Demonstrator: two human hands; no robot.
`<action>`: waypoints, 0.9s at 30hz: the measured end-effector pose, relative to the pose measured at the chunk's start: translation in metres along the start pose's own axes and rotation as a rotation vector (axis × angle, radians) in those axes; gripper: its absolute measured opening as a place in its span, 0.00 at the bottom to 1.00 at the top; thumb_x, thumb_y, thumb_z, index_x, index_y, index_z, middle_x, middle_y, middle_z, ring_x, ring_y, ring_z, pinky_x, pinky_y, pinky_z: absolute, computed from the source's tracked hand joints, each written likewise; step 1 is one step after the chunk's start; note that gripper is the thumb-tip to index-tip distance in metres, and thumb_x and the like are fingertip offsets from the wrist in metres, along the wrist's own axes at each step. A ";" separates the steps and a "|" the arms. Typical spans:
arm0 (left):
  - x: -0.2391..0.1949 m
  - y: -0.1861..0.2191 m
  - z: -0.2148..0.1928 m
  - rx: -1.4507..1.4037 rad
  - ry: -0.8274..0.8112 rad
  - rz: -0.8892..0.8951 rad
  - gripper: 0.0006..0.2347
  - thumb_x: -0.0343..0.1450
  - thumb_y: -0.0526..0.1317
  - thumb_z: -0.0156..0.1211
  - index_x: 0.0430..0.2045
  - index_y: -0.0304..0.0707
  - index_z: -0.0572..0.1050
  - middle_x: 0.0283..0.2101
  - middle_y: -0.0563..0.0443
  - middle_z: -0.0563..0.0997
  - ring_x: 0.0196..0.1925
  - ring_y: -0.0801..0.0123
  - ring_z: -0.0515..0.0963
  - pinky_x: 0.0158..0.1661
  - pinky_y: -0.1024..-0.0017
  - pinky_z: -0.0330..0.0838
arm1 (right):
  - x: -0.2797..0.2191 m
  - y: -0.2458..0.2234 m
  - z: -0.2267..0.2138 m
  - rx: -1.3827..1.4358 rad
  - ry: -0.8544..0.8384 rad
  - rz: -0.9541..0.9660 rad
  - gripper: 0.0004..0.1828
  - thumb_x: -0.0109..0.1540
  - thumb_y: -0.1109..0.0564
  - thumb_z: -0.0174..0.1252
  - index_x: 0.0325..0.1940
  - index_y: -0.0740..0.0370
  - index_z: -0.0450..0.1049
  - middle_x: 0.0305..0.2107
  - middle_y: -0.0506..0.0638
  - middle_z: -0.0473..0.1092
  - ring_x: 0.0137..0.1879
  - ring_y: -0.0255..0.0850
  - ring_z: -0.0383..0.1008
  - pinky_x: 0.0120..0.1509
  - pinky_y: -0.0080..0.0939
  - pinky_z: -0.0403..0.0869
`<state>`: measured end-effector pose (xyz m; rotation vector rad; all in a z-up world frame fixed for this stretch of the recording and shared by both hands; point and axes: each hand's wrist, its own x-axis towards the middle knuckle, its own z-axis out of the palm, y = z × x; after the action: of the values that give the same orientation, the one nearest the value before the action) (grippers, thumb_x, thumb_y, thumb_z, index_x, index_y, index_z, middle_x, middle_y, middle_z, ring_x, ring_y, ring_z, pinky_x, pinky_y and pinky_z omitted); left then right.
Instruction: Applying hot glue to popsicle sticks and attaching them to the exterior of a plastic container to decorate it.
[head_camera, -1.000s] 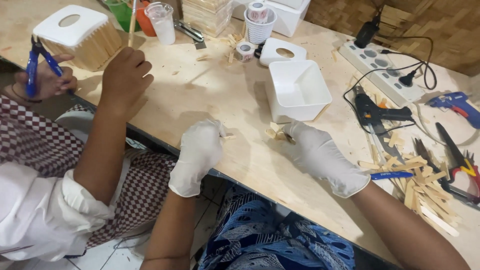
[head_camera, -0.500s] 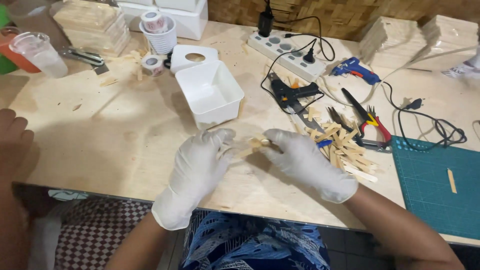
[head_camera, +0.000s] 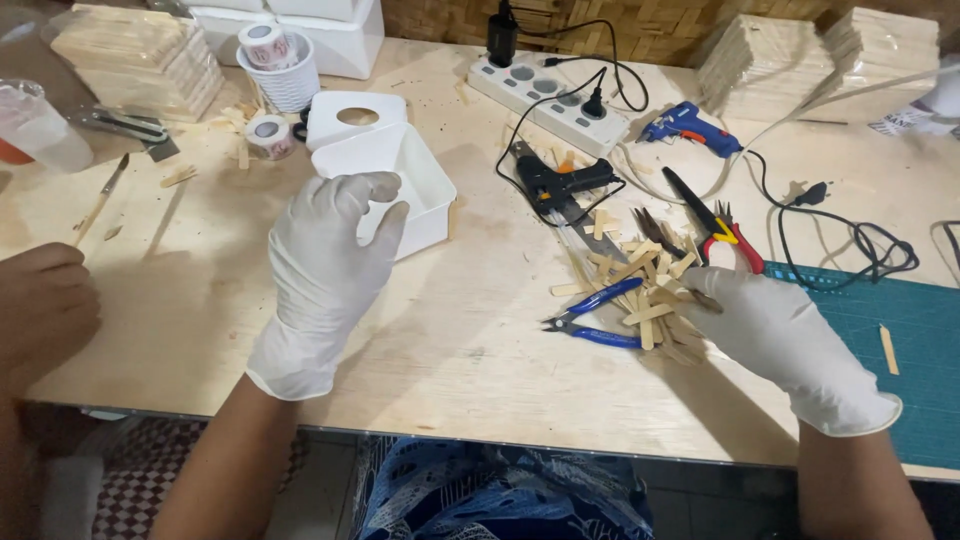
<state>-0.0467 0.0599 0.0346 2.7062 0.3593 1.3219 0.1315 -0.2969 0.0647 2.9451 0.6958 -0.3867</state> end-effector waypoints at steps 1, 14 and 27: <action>0.001 -0.001 0.003 -0.003 -0.001 0.004 0.07 0.70 0.41 0.68 0.39 0.49 0.80 0.38 0.62 0.85 0.37 0.57 0.79 0.30 0.59 0.71 | -0.001 -0.002 -0.002 0.002 0.000 0.004 0.17 0.65 0.35 0.50 0.44 0.44 0.75 0.34 0.51 0.78 0.42 0.53 0.79 0.49 0.45 0.73; -0.005 -0.007 0.006 -0.098 0.224 -0.011 0.06 0.71 0.30 0.67 0.38 0.41 0.80 0.37 0.58 0.84 0.29 0.65 0.74 0.35 0.66 0.69 | 0.010 -0.024 -0.012 0.227 0.032 -0.109 0.21 0.66 0.44 0.52 0.61 0.44 0.77 0.47 0.47 0.76 0.53 0.45 0.77 0.56 0.43 0.71; -0.018 -0.032 0.026 0.156 -0.071 0.174 0.09 0.67 0.53 0.67 0.26 0.54 0.85 0.18 0.59 0.77 0.27 0.66 0.78 0.40 0.63 0.65 | 0.000 -0.052 -0.046 0.275 -0.003 0.054 0.22 0.66 0.52 0.50 0.64 0.38 0.75 0.46 0.46 0.81 0.55 0.46 0.79 0.60 0.44 0.71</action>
<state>-0.0424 0.0869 -0.0010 2.9651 0.2335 1.2837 0.1181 -0.2443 0.1072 3.2110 0.6048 -0.5202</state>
